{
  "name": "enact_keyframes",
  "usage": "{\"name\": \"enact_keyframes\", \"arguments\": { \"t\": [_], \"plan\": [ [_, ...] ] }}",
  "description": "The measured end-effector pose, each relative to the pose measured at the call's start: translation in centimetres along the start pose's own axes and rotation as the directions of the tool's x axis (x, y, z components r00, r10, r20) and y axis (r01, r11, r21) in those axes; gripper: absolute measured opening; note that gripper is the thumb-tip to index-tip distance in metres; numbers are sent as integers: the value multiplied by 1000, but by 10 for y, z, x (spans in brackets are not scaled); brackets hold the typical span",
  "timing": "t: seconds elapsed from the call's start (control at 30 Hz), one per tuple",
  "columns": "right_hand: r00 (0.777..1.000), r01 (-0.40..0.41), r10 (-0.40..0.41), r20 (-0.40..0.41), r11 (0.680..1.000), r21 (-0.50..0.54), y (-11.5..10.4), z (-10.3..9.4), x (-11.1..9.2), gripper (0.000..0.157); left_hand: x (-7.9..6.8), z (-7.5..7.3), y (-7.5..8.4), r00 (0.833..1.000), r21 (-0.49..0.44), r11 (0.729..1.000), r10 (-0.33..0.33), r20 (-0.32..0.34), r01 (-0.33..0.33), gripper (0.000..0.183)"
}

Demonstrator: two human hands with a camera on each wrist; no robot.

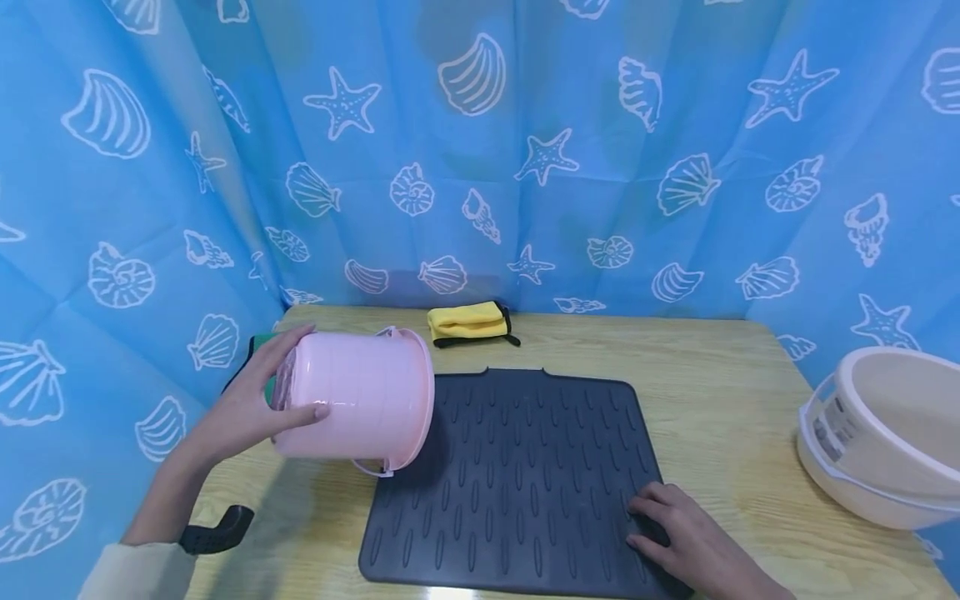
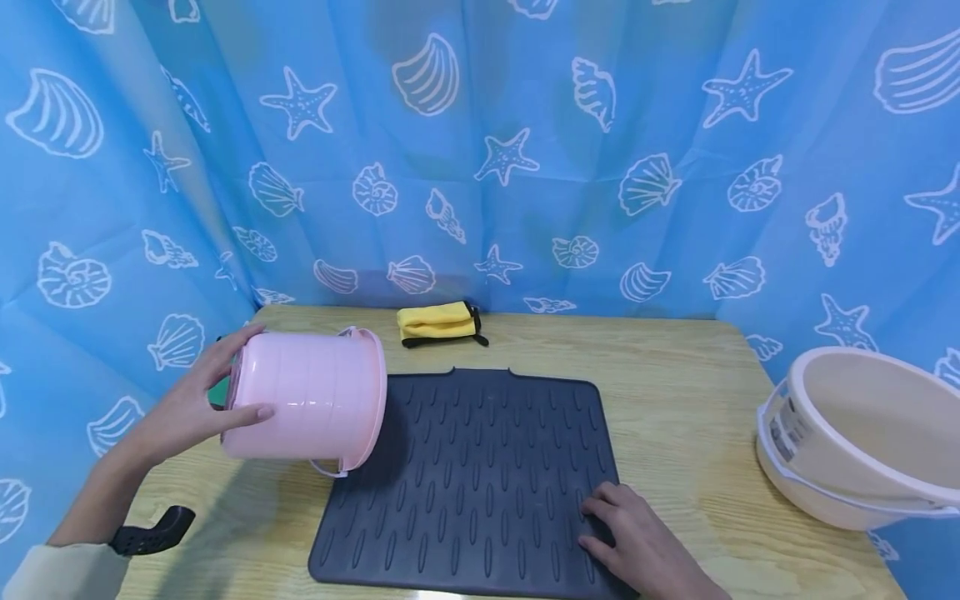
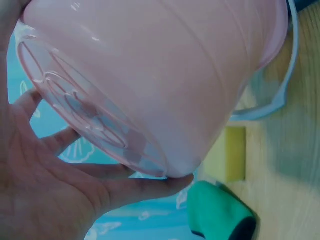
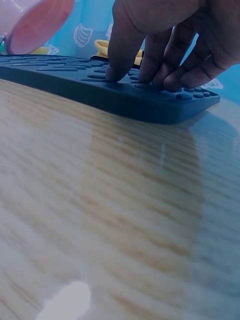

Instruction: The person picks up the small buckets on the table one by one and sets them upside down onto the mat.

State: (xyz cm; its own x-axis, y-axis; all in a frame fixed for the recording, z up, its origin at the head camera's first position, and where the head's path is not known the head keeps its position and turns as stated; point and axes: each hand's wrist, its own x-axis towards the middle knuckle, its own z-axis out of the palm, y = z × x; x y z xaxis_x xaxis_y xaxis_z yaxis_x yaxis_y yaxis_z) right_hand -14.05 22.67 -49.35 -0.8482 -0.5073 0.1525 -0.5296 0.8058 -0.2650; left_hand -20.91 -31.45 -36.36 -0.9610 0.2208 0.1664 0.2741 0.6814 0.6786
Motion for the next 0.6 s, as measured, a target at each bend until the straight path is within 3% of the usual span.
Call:
{"name": "enact_keyframes", "arguments": {
  "t": [0.27, 0.6],
  "plan": [
    [999, 32, -32, 9, 998, 53, -3, 7, -4, 23, 5, 3, 10, 1000, 34, 999, -3, 25, 2, 101],
    [998, 30, -30, -47, 1000, -10, 0, 2, -2, 25, 37, 12, 34, 995, 88, 995, 47, 83, -55, 100]
  ]
}}
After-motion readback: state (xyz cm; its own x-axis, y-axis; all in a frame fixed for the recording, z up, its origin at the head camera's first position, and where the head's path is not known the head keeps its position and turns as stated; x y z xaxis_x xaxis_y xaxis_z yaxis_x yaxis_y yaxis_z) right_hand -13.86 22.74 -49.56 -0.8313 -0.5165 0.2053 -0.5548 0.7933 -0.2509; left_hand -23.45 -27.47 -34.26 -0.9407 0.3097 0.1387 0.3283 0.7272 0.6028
